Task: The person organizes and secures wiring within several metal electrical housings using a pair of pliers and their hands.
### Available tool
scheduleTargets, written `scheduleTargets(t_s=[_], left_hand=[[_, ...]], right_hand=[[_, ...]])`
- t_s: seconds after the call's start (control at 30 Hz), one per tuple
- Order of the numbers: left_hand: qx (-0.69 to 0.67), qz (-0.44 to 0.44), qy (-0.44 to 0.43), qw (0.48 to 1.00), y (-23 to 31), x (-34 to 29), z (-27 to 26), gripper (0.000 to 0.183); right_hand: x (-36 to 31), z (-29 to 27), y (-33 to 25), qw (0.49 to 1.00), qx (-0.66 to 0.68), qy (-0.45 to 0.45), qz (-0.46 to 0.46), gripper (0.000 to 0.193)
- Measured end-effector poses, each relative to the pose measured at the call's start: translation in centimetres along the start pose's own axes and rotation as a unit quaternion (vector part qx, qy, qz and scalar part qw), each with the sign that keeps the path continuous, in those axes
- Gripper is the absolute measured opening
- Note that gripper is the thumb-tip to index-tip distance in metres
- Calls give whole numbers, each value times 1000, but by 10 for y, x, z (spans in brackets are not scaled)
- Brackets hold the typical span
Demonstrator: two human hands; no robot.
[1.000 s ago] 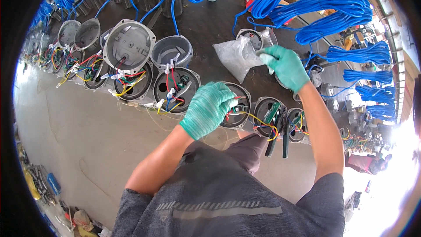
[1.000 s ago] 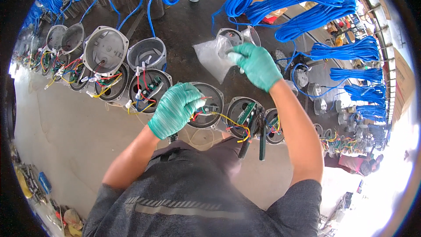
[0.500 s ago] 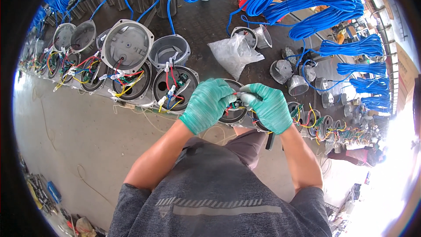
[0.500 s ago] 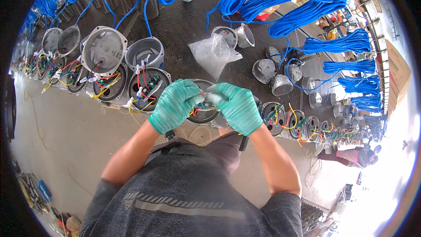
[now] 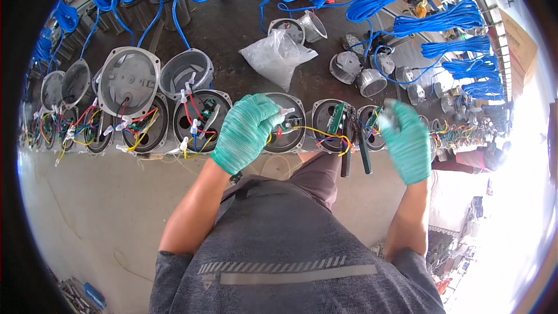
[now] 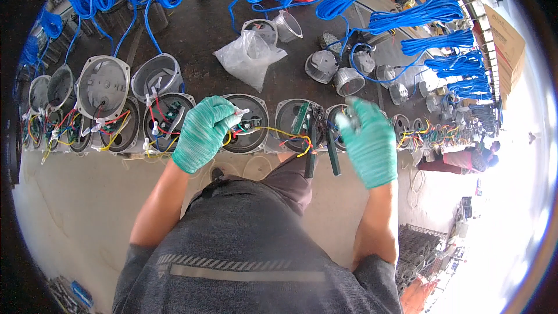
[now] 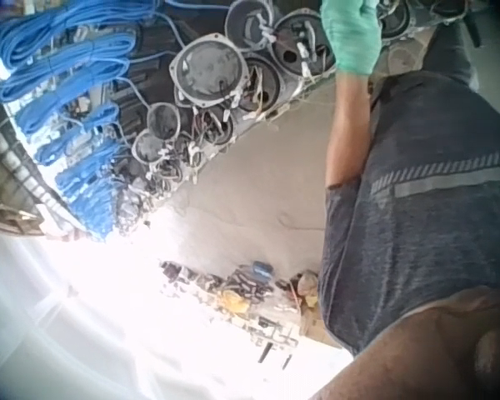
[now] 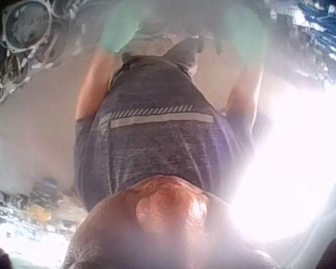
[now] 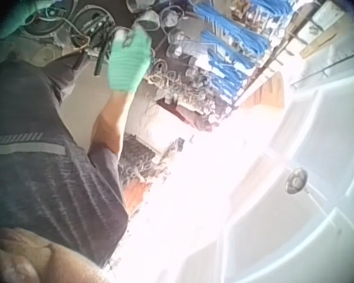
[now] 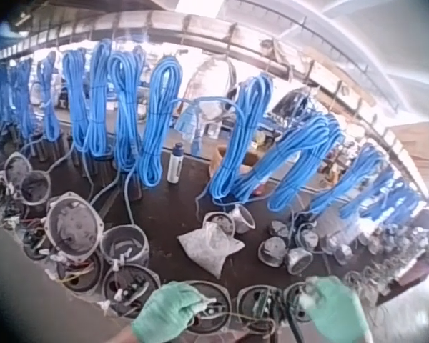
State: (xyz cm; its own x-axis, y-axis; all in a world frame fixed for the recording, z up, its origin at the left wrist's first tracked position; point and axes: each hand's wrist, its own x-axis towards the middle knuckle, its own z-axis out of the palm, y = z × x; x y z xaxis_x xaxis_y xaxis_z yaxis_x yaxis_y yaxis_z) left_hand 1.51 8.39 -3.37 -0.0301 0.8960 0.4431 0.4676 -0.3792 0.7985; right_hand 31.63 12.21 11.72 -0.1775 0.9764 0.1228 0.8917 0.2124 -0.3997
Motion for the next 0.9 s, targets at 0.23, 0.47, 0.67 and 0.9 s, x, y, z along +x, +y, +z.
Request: scheduleTargets(t_s=[0.23,0.47,0.67,0.9], left_hand=[[7,28,-3,1000,-5,-4,4,15],[-16,33,-3,999,-6,-3,4,14],[-9,20,-12,1000,-6,-1,0,13],[-3,16,-9,1000,-6,-2,3,12]], right_hand=[[-55,59,17,976,-132,-156,74,107],[-63,88,36,993,-30,-85,70,103],[-81,65,17,992,53,99,52,104],[-97,56,-40,933,293,-161,136,87]])
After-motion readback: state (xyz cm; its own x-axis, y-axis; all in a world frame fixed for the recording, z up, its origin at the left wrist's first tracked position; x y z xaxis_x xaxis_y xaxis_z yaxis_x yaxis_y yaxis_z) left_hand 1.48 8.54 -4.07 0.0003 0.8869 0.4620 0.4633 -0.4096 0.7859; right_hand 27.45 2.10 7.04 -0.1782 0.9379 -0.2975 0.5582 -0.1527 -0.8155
